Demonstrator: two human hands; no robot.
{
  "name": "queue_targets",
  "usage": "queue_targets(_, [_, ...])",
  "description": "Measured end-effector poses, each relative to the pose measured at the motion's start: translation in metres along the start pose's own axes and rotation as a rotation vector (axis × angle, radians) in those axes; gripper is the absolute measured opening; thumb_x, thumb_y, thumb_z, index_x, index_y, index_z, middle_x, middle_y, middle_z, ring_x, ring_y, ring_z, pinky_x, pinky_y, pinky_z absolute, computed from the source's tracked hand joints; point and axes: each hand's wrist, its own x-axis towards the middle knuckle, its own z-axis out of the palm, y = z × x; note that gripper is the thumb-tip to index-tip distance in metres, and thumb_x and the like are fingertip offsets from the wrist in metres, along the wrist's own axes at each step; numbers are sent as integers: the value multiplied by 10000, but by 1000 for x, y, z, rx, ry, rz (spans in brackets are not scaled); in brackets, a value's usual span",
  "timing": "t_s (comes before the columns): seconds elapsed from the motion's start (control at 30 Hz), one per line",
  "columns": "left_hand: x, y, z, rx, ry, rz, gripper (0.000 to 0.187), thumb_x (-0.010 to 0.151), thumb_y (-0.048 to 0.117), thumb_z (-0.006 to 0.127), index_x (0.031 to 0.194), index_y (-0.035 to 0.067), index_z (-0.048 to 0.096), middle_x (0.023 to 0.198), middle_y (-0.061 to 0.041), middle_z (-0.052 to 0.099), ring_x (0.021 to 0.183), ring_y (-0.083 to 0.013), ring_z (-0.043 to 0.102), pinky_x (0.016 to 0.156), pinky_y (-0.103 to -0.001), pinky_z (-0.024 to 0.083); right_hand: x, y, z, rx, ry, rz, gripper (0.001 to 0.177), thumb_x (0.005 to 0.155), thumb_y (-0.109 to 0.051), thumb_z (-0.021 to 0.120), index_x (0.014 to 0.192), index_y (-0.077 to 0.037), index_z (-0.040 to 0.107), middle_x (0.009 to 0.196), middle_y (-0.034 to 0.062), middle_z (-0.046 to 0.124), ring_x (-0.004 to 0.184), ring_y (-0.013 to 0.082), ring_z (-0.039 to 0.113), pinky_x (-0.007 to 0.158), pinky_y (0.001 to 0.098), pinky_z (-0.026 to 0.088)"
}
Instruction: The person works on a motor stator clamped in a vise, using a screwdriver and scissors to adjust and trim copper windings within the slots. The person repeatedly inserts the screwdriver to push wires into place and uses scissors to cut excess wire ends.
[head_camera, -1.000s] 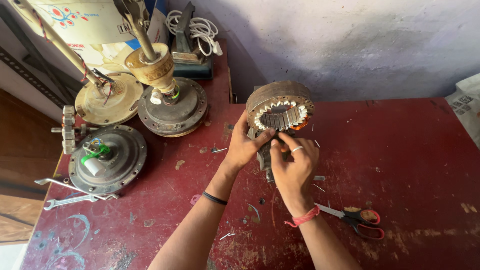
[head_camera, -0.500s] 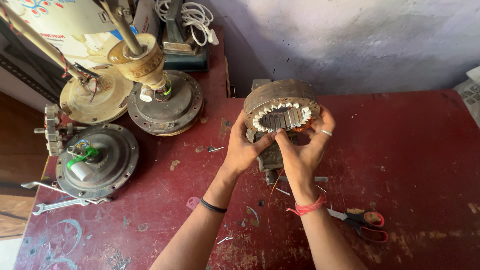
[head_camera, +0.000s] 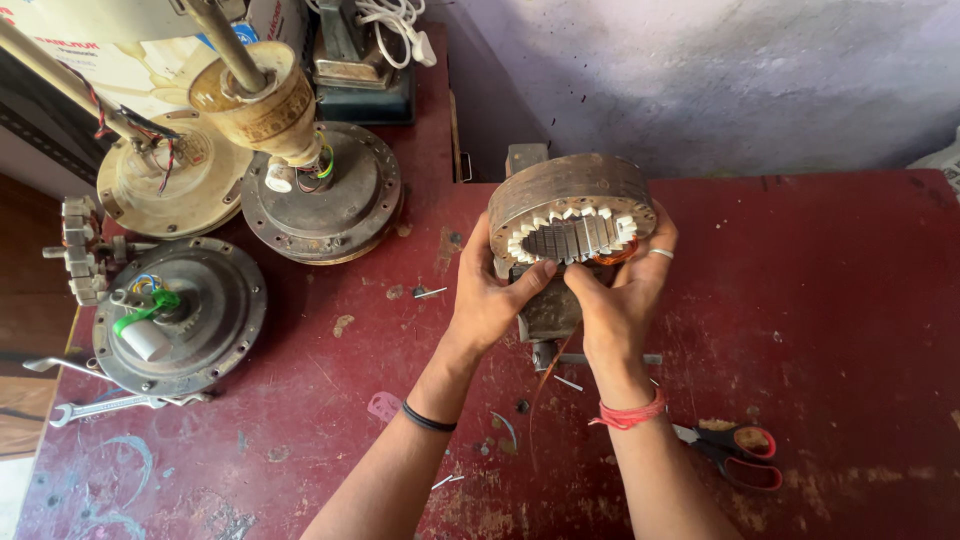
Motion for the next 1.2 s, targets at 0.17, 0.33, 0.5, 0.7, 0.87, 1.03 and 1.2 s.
queue_targets(0.17, [7,-4,-12,175,-47,90,714,808,60,843,1443,28,519,1339,-88,626,1267,-193,596,1128,-359,470,11,0,-11,83,-74,72,886,700,133,641,1502,-76,327,1408,113,497,1358,219,520,1216,398,447])
queue_targets(0.33, [18,-3,-26,262,-163,109,809,761,83,889,1477,26,518,1458,-120,539,1389,-249,526,1206,-403,412,29,5,-28,41,-274,166,648,701,96,708,1321,-5,546,1201,83,654,1146,210,643,1074,401,546])
queue_targets(0.5, [23,2,-33,262,-239,70,780,757,104,904,1449,33,551,1470,-103,523,1399,-255,510,1197,-409,417,45,7,-50,-66,-524,159,571,721,0,787,1262,-20,607,1169,52,686,1097,161,647,1005,348,547])
queue_targets(0.7, [26,2,-36,321,-266,63,668,764,97,906,1369,37,630,1479,-105,506,1400,-268,509,1181,-414,432,48,12,-53,-112,-526,131,511,742,-32,800,1225,-14,632,1132,48,706,1050,154,664,977,343,562])
queue_targets(0.87, [24,1,-32,344,-240,53,719,749,103,897,1399,40,595,1466,-112,510,1387,-267,515,1174,-414,446,37,16,-44,-17,-468,66,454,800,-29,787,1225,-18,628,1144,59,692,1070,169,662,1003,362,567])
queue_targets(1.03, [21,1,-31,318,-241,43,760,747,108,887,1429,46,557,1457,-109,503,1386,-261,505,1176,-405,427,26,11,-36,25,-419,60,488,819,-84,787,1267,-21,601,1162,60,676,1093,162,648,1009,357,548])
queue_targets(1.2, [21,1,-37,230,-282,21,702,780,66,880,1414,32,582,1459,-99,498,1393,-253,494,1194,-401,395,18,7,-28,-35,-336,111,514,798,-113,794,1261,-15,594,1157,59,671,1108,154,639,1026,345,527])
